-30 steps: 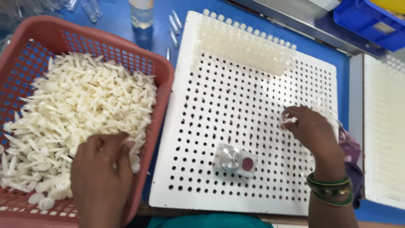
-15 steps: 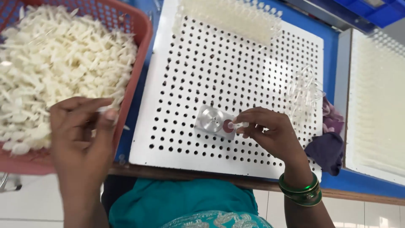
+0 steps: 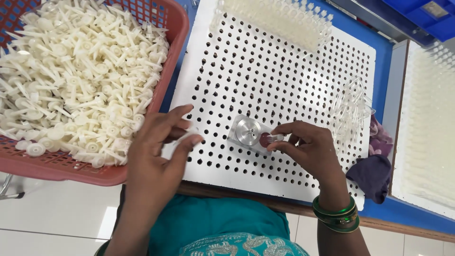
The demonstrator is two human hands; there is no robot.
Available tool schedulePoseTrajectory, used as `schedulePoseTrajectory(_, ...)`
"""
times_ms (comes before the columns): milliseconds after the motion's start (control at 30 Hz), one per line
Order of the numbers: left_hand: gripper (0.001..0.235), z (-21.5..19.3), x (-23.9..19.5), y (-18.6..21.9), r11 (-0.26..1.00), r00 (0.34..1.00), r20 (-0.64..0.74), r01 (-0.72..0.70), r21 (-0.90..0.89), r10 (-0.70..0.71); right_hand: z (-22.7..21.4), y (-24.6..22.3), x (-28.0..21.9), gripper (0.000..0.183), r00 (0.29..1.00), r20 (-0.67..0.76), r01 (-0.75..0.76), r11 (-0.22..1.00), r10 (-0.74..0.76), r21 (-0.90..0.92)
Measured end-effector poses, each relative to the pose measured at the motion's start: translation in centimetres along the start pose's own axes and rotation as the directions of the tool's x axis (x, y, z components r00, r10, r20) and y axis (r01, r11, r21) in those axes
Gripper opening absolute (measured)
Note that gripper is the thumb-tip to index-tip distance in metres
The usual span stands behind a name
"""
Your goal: The person sits at a factory workbench assembling small plastic components. They pick white plastic parts from a red basket, press each part into a small metal fixture on a perforated board, attach clear plastic tubes to the parts, and place finished assemblies with others on the board.
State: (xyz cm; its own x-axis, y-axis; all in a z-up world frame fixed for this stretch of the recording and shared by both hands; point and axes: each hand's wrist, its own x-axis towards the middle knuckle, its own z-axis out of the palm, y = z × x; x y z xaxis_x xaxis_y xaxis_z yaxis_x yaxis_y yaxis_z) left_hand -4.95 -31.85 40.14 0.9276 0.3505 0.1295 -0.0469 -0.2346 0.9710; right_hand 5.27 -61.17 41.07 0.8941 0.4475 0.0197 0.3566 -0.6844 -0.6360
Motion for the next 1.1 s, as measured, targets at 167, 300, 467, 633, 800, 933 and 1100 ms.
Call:
schedulePoseTrajectory(167,0.073,3.4,-0.1,-0.9,0.898,0.967,0.210,0.217,-0.381,-0.145,-0.7,-0.6,-1.0,0.025,0.998,-0.009,-0.061,0.986,0.063,0.153)
schedulePoseTrajectory(300,0.078,6.9,-0.8,-1.5,0.778,0.934,0.335,0.304,-0.549,-0.128,-0.1,-1.7,-0.9,0.020,1.000,0.016,-0.026,0.914,0.021,0.405)
schedulePoseTrajectory(467,0.072,7.6,-1.0,-1.1,0.950,0.974,0.207,-0.021,-0.313,0.090,0.5,-0.3,-0.2,0.020,0.988,0.040,0.110,0.863,-0.149,0.492)
schedulePoseTrajectory(633,0.063,7.3,-2.0,-0.8,0.928,0.915,0.158,-0.367,-0.058,0.372,0.1,0.9,0.7,0.021,0.974,0.202,-0.031,0.822,-0.103,0.568)
schedulePoseTrajectory(800,0.062,6.6,-1.3,-0.7,0.853,0.851,0.101,-0.521,0.043,0.515,-0.1,0.0,2.5,0.029,0.944,0.330,-0.183,0.814,-0.011,0.552)
schedulePoseTrajectory(933,0.052,2.7,1.2,-2.0,0.900,0.926,0.040,-0.376,0.219,0.376,-0.5,-0.2,7.6,0.022,0.937,0.301,0.054,0.925,-0.177,0.377)
schedulePoseTrajectory(1100,0.058,-6.2,5.2,-1.8,0.807,0.962,-0.207,-0.024,0.590,0.180,-0.3,-1.3,19.7,0.021,0.977,-0.039,0.203,0.968,-0.210,-0.149)
